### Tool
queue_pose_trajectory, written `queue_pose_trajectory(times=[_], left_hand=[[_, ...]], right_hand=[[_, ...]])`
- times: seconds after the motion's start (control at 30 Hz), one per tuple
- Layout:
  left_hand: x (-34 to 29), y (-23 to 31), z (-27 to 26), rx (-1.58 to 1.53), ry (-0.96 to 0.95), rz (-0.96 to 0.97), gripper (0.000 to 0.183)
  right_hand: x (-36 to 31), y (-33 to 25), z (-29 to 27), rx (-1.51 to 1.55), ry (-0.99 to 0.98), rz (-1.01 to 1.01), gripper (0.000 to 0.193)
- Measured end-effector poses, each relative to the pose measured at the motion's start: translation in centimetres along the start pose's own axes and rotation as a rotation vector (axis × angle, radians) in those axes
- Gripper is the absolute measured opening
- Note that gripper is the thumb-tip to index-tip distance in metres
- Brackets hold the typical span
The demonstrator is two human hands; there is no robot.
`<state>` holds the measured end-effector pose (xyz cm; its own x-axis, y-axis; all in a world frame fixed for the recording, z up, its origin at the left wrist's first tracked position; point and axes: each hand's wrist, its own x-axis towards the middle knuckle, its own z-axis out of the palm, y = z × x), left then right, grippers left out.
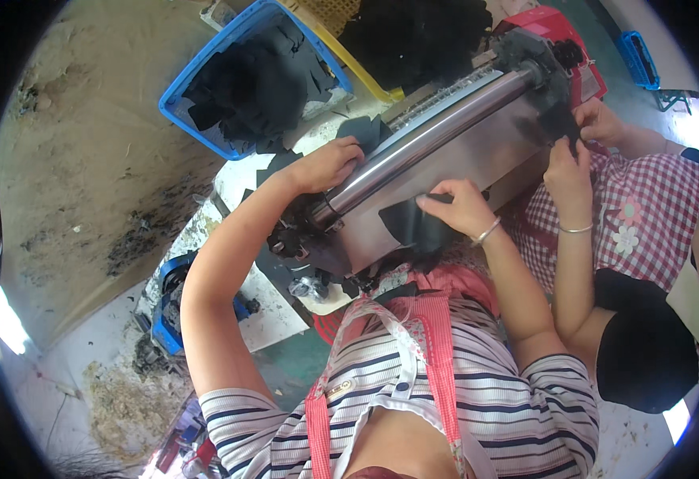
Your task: Two people feed black fabric pieces into a machine one at a time, then fold and stack the processed pieces on the table. One person then gathers the stack and places it into a red basket on the floor.
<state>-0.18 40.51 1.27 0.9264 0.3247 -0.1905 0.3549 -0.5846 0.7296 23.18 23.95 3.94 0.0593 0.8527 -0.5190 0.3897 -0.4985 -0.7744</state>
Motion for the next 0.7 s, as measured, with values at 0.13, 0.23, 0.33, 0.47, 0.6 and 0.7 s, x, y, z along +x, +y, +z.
queue_pose_trajectory(times=[0.13,0.23,0.33,0.47,0.6,0.7], left_hand=[[0.0,-0.1,0.2,0.021,0.014,-0.002,0.018],[0.2,0.4,0.1,-0.027,0.041,-0.006,0.018],[0.4,0.4,0.4,-0.056,0.090,0.026,0.018],[1.7,0.1,0.8,-0.092,0.107,-0.041,0.022],[3.6,0.9,0.5,-0.092,0.062,-0.309,0.026],[3.5,-0.8,-0.6,-0.101,0.134,-0.287,0.027]], right_hand=[[-0.5,0.7,-1.4,-0.066,-0.145,-0.047,0.029],[-0.6,0.4,-2.2,-0.246,-0.062,-0.043,0.030],[-0.3,1.0,-2.8,-0.312,-0.046,-0.036,0.032],[0.4,2.3,-1.9,-0.078,0.007,-0.021,0.034],[1.3,1.5,-0.6,0.010,0.056,0.112,0.035],[-0.6,-1.8,-1.8,-0.169,-0.006,-0.081,0.034]])
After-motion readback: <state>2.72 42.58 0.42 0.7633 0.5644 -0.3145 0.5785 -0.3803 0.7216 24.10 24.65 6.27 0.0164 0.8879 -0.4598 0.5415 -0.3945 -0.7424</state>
